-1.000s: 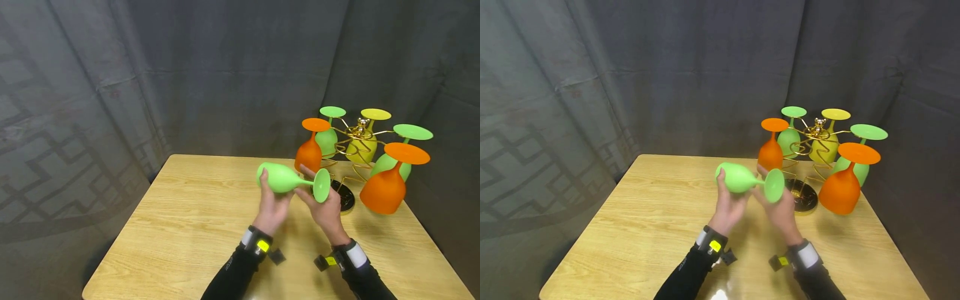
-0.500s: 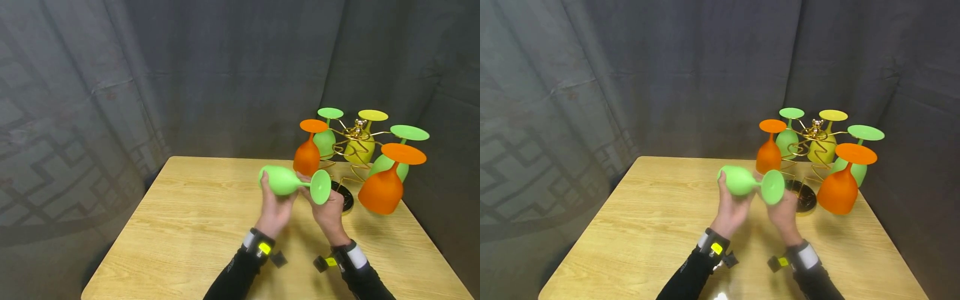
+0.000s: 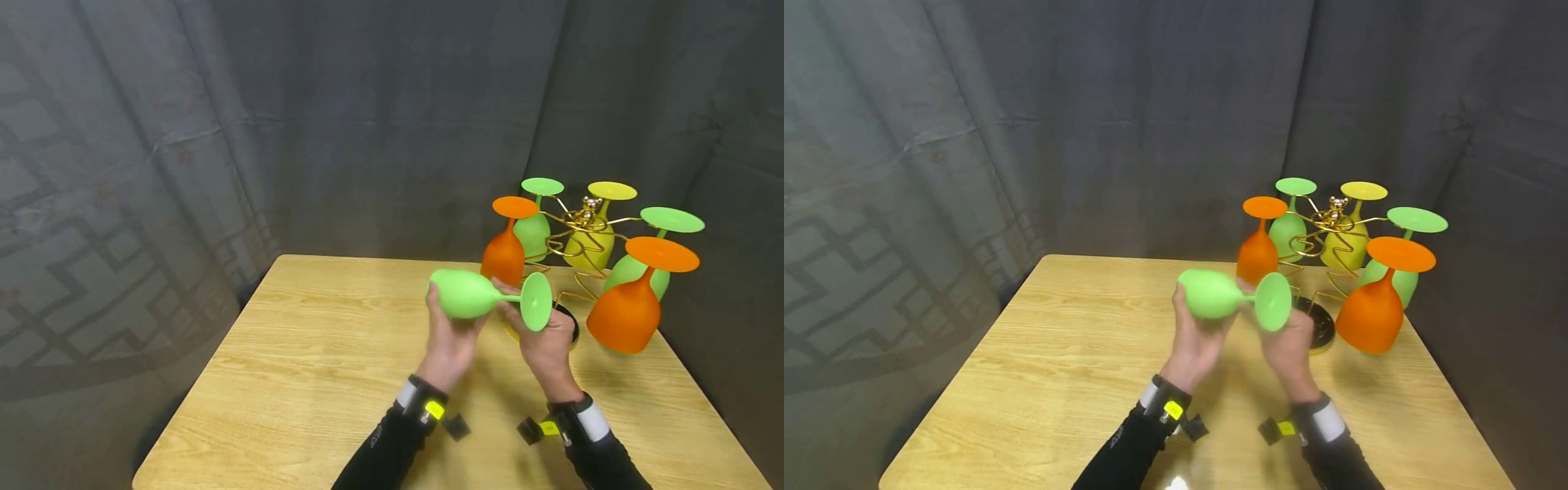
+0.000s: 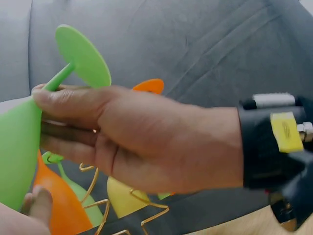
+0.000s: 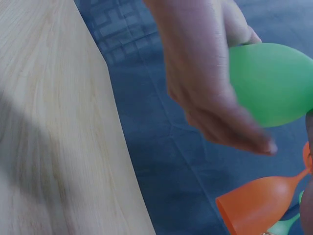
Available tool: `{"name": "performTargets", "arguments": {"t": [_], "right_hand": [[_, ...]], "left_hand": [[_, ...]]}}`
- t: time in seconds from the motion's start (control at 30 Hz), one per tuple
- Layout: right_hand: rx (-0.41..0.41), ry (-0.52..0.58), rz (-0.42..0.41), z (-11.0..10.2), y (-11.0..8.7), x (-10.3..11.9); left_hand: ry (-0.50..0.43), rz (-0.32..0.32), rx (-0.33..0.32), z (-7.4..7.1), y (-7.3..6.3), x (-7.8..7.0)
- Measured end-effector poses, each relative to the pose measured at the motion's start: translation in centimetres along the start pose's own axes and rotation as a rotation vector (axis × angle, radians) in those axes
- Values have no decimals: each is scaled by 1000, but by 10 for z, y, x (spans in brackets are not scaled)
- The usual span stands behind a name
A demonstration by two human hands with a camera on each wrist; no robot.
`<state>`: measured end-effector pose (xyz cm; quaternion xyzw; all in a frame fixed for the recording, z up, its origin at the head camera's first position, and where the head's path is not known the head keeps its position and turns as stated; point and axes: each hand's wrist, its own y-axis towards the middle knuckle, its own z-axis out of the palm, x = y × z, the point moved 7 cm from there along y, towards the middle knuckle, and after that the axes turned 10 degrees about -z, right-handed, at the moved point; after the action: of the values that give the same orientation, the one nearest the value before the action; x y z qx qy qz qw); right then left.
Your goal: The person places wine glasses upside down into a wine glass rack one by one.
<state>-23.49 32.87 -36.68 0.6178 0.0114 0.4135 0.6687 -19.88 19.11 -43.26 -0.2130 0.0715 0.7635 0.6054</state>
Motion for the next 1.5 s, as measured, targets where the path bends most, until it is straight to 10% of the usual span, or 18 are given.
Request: {"name": "performTargets", "arguments": {"t": [0.6,0.97,1.5], "right_hand": [[92,-110,27,-15,11,5],[184,-297,2,-17,20,12],[307,-439,46,-14,36,17]], "left_hand": [[711,157,-96,-21,-5,-39],[1043,249,232,4,-10,-58],[1591,270,342,24,-10,-38]]}}
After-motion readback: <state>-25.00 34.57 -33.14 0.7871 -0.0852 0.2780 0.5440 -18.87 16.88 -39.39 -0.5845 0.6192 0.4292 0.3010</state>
